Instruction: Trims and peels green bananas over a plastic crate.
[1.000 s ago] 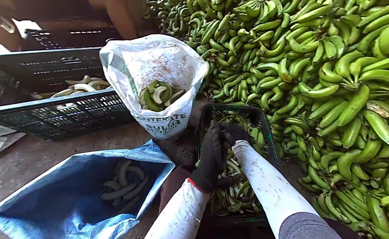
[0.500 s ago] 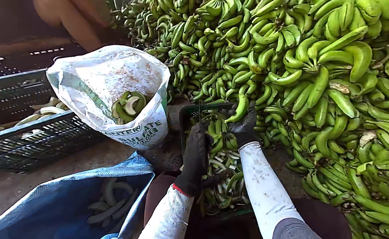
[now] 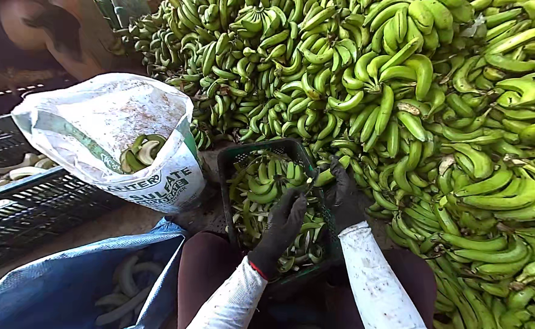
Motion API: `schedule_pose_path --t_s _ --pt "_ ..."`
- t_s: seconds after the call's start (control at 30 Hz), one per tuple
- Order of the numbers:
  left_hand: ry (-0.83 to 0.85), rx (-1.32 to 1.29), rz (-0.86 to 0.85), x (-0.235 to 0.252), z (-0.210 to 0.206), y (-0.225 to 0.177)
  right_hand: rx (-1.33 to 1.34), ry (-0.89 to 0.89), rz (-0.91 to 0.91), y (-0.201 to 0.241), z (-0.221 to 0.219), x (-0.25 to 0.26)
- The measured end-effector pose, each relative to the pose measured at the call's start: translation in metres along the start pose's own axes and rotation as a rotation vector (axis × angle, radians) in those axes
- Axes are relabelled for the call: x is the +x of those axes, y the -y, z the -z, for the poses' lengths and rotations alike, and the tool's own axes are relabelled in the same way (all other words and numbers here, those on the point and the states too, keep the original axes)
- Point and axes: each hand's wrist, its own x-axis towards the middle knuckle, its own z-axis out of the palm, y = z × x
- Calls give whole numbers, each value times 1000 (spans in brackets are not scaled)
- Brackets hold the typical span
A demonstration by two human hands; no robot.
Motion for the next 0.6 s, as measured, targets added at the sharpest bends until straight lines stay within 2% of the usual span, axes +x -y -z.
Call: schedule_pose_path --t_s 0.07,0.3,0.43,0.6 --pt "17 66 -6 -3 -8 0 80 -53 -30 6 -1 -8" --pt "54 74 -17 -7 -23 -2 25 -127 -79 16 0 -32" --pt "9 100 -28 -12 -27 1 -10 -128 -8 8 4 -38" --pt "-41 -91 57 -12 -28 3 -16 -116 11 -4 0 -47"
